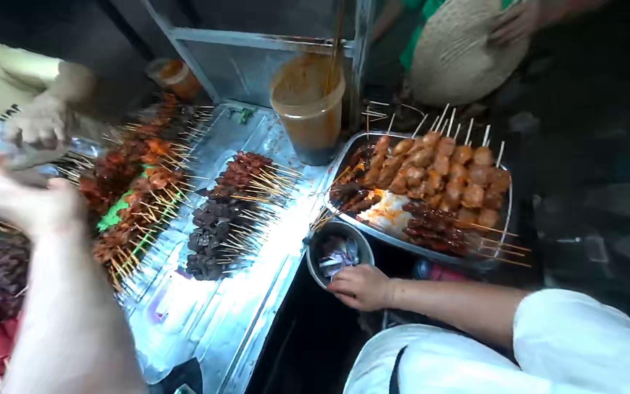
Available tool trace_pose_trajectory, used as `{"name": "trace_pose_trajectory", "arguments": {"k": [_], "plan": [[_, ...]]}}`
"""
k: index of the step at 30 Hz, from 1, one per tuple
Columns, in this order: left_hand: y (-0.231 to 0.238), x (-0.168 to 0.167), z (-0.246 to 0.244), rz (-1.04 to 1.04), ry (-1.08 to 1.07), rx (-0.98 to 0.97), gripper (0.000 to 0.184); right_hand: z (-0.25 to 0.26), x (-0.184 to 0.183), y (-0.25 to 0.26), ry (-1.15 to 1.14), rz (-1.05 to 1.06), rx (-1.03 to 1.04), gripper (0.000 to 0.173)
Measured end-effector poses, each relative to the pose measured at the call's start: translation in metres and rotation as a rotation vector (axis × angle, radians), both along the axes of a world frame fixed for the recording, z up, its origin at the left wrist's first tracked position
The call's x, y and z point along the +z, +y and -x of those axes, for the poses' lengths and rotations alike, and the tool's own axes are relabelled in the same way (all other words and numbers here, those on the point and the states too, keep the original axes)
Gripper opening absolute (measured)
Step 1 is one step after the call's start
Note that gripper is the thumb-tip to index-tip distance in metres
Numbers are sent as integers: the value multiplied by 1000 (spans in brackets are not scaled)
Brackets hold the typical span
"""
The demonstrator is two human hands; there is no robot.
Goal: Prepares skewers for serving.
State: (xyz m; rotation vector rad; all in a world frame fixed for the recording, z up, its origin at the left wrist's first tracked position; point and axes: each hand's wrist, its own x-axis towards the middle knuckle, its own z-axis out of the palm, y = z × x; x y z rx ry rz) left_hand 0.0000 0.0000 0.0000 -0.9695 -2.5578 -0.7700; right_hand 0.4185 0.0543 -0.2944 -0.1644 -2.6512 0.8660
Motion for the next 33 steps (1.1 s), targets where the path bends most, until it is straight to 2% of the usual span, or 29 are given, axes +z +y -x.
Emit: {"name": "trace_pose_trajectory", "arguments": {"k": [2, 3, 5, 7, 10, 12, 15, 17, 20, 23, 25, 28, 30, 33], "plan": [[17, -32, -15, 172, 116, -378, 52, -1, -4, -1, 45, -21, -10, 23], [28, -47, -32, 298, 63, -509, 50, -1, -6, 0, 78, -35, -17, 22], [46, -82, -61, 542, -39, -651, 48, 0, -8, 0, 121, -51, -24, 21], [56, -114, -73, 675, -48, -689, 40, -2, -8, 1, 114, -50, -19, 21], [58, -140, -78, 667, 16, -681, 23, -2, -8, 2, 109, -38, -10, 22], [57, -144, -81, 645, 40, -646, 23, -3, -8, 3, 102, -25, -6, 23], [57, -143, -84, 726, 24, -594, 36, -2, -8, 4, 107, -20, 1, 23], [53, -145, -87, 746, 26, -557, 25, -4, -8, 6, 95, -6, 22, 25], [42, -136, -95, 531, 80, -488, 24, -10, -10, 13, 177, 35, 88, 26], [45, -115, -118, 113, 134, -425, 24, -34, -11, 17, 428, 46, 144, 27], [58, -108, -138, -183, 93, -455, 25, -64, -13, 15, 519, 19, 114, 24], [86, -111, -189, -469, -273, -542, 30, -115, -23, 13, 505, 27, 42, 24], [111, -120, -222, -521, -561, -571, 31, -140, -31, 12, 454, 39, -27, 25], [146, -144, -262, -559, -918, -459, 29, -161, -41, 17, 401, 33, -77, 27]]}}
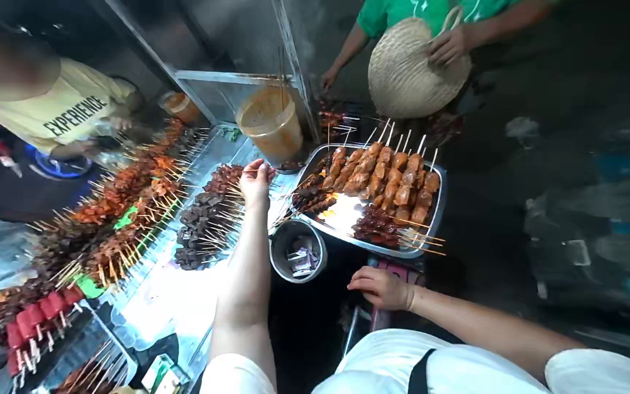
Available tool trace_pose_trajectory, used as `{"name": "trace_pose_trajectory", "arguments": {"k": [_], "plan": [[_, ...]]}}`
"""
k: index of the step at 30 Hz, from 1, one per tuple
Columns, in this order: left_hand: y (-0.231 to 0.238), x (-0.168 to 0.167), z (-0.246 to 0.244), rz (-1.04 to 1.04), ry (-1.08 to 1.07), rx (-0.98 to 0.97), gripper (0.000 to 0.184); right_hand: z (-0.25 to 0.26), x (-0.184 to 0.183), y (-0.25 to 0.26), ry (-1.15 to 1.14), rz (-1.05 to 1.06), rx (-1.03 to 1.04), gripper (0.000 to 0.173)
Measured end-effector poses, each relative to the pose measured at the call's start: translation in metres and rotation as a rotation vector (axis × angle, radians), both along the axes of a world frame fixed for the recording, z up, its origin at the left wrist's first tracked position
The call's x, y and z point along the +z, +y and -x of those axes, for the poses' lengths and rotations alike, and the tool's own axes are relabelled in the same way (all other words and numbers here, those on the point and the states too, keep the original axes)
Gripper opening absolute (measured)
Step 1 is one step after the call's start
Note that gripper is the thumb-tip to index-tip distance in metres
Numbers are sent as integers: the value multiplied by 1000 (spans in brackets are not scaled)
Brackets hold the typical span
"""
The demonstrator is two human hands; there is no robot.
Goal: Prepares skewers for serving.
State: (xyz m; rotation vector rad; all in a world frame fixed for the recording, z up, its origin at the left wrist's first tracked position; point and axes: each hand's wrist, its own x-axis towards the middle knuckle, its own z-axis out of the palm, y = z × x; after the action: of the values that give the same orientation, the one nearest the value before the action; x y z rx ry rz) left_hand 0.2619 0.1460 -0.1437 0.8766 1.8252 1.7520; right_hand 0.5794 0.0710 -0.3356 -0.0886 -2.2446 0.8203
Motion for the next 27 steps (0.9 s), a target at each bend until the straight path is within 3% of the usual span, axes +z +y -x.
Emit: {"name": "trace_pose_trajectory", "arguments": {"k": [3, 5, 9, 11, 14, 15, 17, 19, 21, 24, 27], "plan": [[14, -31, -18, 34, -271, 86, 33, -11, -4, 3, -59, 45, -29, 29], [6, -41, -22, 103, -355, 129, 51, -17, -6, 5, -134, 95, -44, 30], [-42, -34, -14, 205, -140, 209, 71, -27, -9, 1, -219, 105, 1, 29], [-82, -17, -7, 229, 30, 186, 70, -28, 5, 1, -136, -24, -12, 26], [-162, -4, 9, 217, 230, 209, 63, -34, 52, 18, -44, -173, -240, 22], [-192, -2, 13, 182, 274, 237, 62, -38, 67, 31, -98, -178, -353, 22], [-250, 1, 13, 147, 336, 313, 63, -48, 94, 61, -416, -95, -526, 25], [-302, 3, 6, 156, 364, 417, 61, -53, 111, 93, -844, 72, -627, 30], [-345, -1, 0, 167, 376, 502, 59, -55, 112, 116, -1077, 147, -649, 28], [-401, -13, -19, 270, 437, 591, 55, -70, 113, 128, -1087, 186, -626, 27], [-467, -21, -59, 562, 570, 523, 35, -73, 119, 124, -1149, 168, -627, 28]]}}
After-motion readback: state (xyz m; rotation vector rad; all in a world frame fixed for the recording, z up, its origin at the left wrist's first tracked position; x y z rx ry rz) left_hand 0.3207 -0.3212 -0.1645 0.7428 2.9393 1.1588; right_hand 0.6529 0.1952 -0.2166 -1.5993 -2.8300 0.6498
